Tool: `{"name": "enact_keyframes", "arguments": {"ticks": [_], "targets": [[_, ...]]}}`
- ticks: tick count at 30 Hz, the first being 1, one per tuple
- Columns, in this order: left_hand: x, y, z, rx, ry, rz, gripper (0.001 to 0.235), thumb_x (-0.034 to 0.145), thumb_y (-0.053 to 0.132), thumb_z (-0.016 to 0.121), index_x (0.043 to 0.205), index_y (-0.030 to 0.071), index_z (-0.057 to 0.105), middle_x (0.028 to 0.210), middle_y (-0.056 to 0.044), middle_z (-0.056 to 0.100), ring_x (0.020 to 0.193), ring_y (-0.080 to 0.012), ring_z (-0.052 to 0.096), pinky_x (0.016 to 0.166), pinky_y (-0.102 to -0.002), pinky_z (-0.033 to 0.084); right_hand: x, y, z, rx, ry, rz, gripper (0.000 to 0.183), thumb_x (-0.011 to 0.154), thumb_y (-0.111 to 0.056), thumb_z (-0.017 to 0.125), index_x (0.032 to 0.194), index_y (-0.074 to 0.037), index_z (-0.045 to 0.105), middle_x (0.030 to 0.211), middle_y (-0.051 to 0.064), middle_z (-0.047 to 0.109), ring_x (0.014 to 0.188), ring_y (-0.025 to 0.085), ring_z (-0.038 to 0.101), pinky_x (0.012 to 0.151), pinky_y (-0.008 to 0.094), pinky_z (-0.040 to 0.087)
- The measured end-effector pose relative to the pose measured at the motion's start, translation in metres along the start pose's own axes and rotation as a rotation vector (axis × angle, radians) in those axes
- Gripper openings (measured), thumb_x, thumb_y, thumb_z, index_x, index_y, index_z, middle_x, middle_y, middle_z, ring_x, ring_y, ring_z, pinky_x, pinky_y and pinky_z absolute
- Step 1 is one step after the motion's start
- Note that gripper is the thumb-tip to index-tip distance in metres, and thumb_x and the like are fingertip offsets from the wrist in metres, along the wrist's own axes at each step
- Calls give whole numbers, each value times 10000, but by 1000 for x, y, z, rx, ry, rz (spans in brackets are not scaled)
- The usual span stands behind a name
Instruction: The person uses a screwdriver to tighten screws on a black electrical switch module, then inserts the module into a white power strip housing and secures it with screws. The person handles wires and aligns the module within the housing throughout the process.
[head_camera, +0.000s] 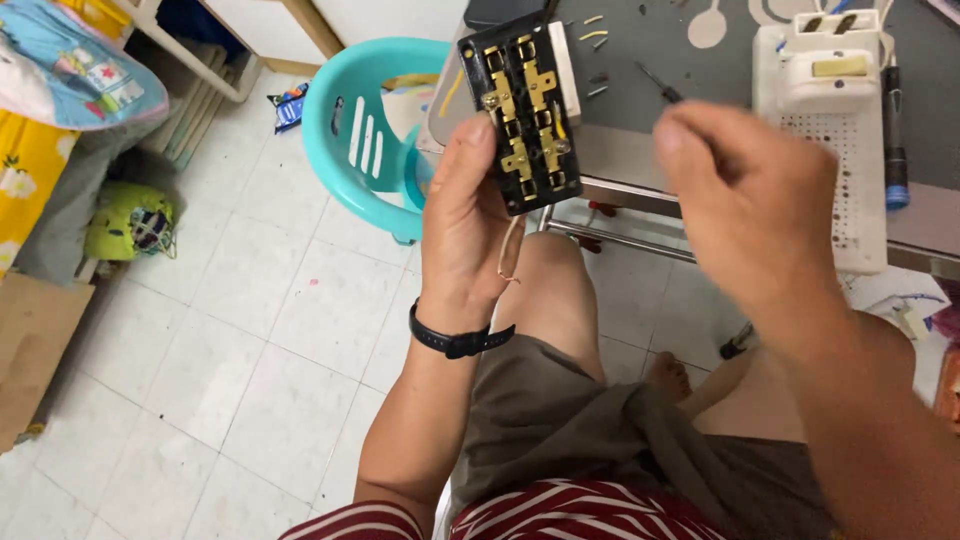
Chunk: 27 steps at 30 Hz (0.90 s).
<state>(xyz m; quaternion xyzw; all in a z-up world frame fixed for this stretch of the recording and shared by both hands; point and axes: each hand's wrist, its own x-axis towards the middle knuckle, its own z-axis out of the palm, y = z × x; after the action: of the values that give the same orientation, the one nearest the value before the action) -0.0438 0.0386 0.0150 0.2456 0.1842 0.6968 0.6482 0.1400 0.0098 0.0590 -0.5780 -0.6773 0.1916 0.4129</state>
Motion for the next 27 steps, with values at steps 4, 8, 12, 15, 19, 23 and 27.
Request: {"name": "enact_keyframes", "arguments": {"ticks": [4, 8, 12, 15, 19, 23, 27], "targets": [[3, -15, 2, 15, -31, 1, 137, 917, 161, 680, 992, 58, 629, 974, -98, 692, 866, -196, 670, 772, -327, 568, -40, -25, -5, -155, 89, -340, 45, 911, 51, 692, 954, 41, 695, 688, 100, 583, 563, 192, 489, 454, 320, 362], [12, -27, 4, 12, -151, -18, 243, 935, 115, 662, 1147, 29, 581, 1018, -137, 701, 855, -231, 709, 741, -359, 608, -62, -55, -34, -548, -238, -642, 192, 932, -220, 574, 752, -177, 524, 672, 21, 499, 571, 246, 522, 452, 443, 403], [10, -23, 12, 93, -290, -21, 246, 1004, 150, 589, 1242, 95, 558, 1162, -105, 686, 1071, -231, 690, 964, -396, 590, -75, -33, -68, -587, -372, -289, 216, 917, -300, 532, 723, -205, 530, 658, -5, 528, 583, 218, 537, 509, 419, 405], [3, -36, -2, 14, -183, -30, 334, 980, 134, 650, 1303, 130, 565, 1168, -38, 689, 1009, -164, 699, 920, -323, 593, -68, -32, -65, -549, -498, -166, 248, 907, -361, 503, 701, -227, 535, 648, -24, 551, 592, 198, 550, 551, 401, 408], [4, -50, -14, -73, -245, -56, 443, 1016, 83, 576, 1441, 51, 453, 1289, -189, 624, 1117, -301, 665, 925, -438, 593, -51, -30, -54, -502, -646, -99, 287, 897, -424, 477, 680, -248, 541, 637, -42, 575, 601, 178, 564, 594, 384, 412], [-6, -48, 0, -160, -305, -112, 588, 1021, 49, 551, 1556, 55, 308, 1343, -218, 565, 1057, -243, 659, 888, -360, 574, -39, -35, -61, -568, -778, 170, 354, 884, -521, 441, 648, -281, 551, 622, -68, 612, 615, 149, 587, 659, 359, 421], [-20, -52, 16, -132, -286, -158, 581, 1027, 23, 528, 1563, 53, 307, 1272, -193, 614, 967, -195, 674, 794, -279, 559, -47, -18, -49, 98, -27, 208, 511, 833, -132, 596, 1328, -13, 555, 1171, 148, 682, 904, 233, 695, 680, 344, 616]]}}
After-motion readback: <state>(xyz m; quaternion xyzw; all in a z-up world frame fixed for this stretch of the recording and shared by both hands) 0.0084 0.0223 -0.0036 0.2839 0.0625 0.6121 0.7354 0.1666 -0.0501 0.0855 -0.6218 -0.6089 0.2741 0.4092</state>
